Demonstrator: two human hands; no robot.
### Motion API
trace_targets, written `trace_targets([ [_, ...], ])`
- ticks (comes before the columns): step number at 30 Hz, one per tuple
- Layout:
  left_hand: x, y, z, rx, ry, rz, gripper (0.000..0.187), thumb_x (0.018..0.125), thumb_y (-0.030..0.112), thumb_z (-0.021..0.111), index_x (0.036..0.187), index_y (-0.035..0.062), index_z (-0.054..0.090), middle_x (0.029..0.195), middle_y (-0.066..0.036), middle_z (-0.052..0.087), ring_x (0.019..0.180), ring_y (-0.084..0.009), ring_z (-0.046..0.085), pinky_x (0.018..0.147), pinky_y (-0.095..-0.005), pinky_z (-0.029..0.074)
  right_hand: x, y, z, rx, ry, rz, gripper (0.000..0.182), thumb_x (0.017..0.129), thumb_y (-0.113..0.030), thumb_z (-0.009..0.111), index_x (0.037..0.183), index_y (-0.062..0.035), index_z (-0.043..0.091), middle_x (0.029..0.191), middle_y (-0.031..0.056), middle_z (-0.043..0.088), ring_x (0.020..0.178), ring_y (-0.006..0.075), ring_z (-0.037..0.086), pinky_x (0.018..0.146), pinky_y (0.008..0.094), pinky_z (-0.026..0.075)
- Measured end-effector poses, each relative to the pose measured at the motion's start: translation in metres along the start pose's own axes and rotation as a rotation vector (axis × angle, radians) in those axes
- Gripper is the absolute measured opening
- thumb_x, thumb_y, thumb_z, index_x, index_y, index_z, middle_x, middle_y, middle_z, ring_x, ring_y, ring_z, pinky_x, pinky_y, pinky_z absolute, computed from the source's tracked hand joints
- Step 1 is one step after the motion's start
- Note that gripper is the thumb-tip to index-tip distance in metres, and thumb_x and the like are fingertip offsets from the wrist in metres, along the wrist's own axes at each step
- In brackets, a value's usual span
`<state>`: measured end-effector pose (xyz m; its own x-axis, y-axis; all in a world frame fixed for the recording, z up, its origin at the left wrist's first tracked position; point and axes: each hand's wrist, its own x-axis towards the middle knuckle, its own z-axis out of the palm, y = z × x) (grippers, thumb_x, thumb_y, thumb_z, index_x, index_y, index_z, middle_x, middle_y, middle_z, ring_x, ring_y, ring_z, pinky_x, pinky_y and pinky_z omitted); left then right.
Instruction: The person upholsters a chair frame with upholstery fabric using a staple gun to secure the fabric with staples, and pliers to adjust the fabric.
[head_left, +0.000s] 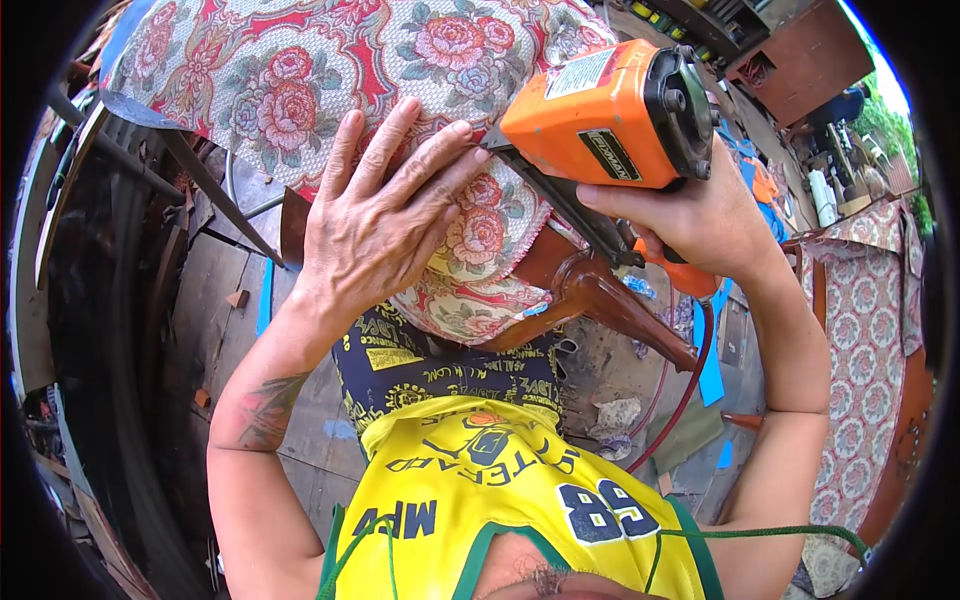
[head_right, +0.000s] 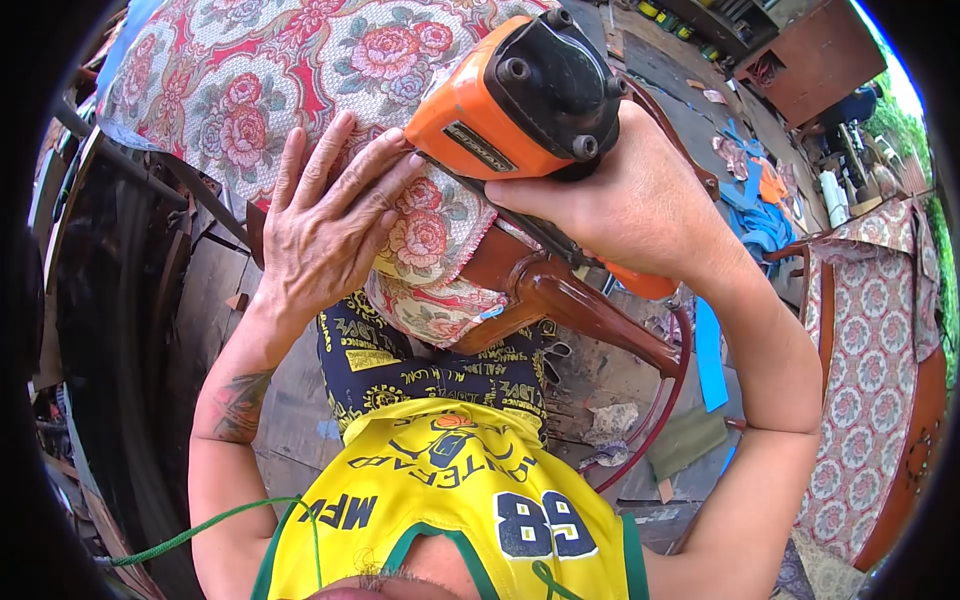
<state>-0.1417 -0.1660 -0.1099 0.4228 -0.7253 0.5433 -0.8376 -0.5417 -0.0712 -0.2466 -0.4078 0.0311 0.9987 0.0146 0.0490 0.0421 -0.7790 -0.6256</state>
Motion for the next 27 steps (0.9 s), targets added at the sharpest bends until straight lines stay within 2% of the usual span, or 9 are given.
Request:
trace_targets([
  [5,0.0,-0.001,0.0,-0.003,0.004,0.003,0.051,0.102,0.034,0.056,0.153,0.0372,0.053,0.162,0.006,0.045,0.155,-0.0276,0.033,0.13,-0.0549,0.013,0.001,0.003,0.001,-0.034,0.015,-0.044,0.034,0.082,-0.018,0.085,0.11,-0.0028,0.075,0.094,0.0119,0.077,0.083,0.0189,0.072,0.085,0.0358,0.057],
  [11,0.0,-0.001,0.001,0.007,0.012,0.006,0.051,0.101,0.035,0.057,0.152,0.0356,0.054,0.161,0.007,0.045,0.154,-0.0277,0.034,0.13,-0.0551,0.014,0.003,0.004,0.004,0.01,-0.006,-0.001,0.032,0.082,-0.018,0.085,0.109,-0.0027,0.075,0.092,0.0108,0.077,0.081,0.0177,0.07,0.084,0.0354,0.057],
  [13,0.0,-0.001,0.002,0.008,0.021,0.007,0.051,0.1,0.037,0.059,0.151,0.0342,0.055,0.161,0.008,0.046,0.154,-0.0277,0.035,0.129,-0.0552,0.014,0.004,0.014,0.009,0.029,0.048,-0.182,0.032,0.083,-0.015,0.084,0.111,-0.0032,0.074,0.093,0.0103,0.076,0.082,0.017,0.069,0.084,0.0347,0.057],
  [17,-0.001,-0.003,0.005,0.013,0.021,0.01,0.052,0.099,0.037,0.059,0.151,0.0342,0.055,0.161,0.008,0.046,0.154,-0.028,0.035,0.13,-0.0554,0.014,0.001,0.01,0.011,0.029,-0.005,-0.104,0.031,0.084,-0.013,0.083,0.112,-0.0036,0.073,0.095,0.0101,0.076,0.084,0.0164,0.069,0.084,0.0344,0.057],
  [19,-0.001,-0.003,0.006,0.015,0.02,0.018,0.052,0.099,0.037,0.06,0.151,0.0341,0.055,0.16,0.008,0.047,0.154,-0.0281,0.035,0.13,-0.0555,0.013,0.0,0.015,0.016,0.039,0.064,-0.265,0.029,0.085,-0.012,0.081,0.111,-0.0039,0.073,0.094,0.01,0.076,0.084,0.0153,0.069,0.083,0.0343,0.057],
  [22,-0.002,-0.004,0.004,0.012,0.026,0.024,0.052,0.099,0.038,0.059,0.151,0.0338,0.055,0.16,0.008,0.047,0.154,-0.0282,0.035,0.13,-0.0557,0.013,0.0,0.009,0.012,0.051,0.017,-0.148,0.028,0.085,-0.012,0.081,0.11,-0.0038,0.073,0.094,0.0106,0.076,0.085,0.0148,0.069,0.083,0.0342,0.057],
  [27,0.0,-0.002,-0.003,0.036,-0.007,0.037,0.051,0.101,0.036,0.058,0.152,0.0333,0.054,0.161,0.005,0.046,0.155,-0.0282,0.032,0.13,-0.0551,0.012,-0.019,0.012,-0.006,0.05,0.149,-0.076,0.033,0.082,-0.012,0.085,0.112,-0.0015,0.074,0.096,0.0064,0.078,0.085,0.0109,0.069,0.083,0.0325,0.057],
])
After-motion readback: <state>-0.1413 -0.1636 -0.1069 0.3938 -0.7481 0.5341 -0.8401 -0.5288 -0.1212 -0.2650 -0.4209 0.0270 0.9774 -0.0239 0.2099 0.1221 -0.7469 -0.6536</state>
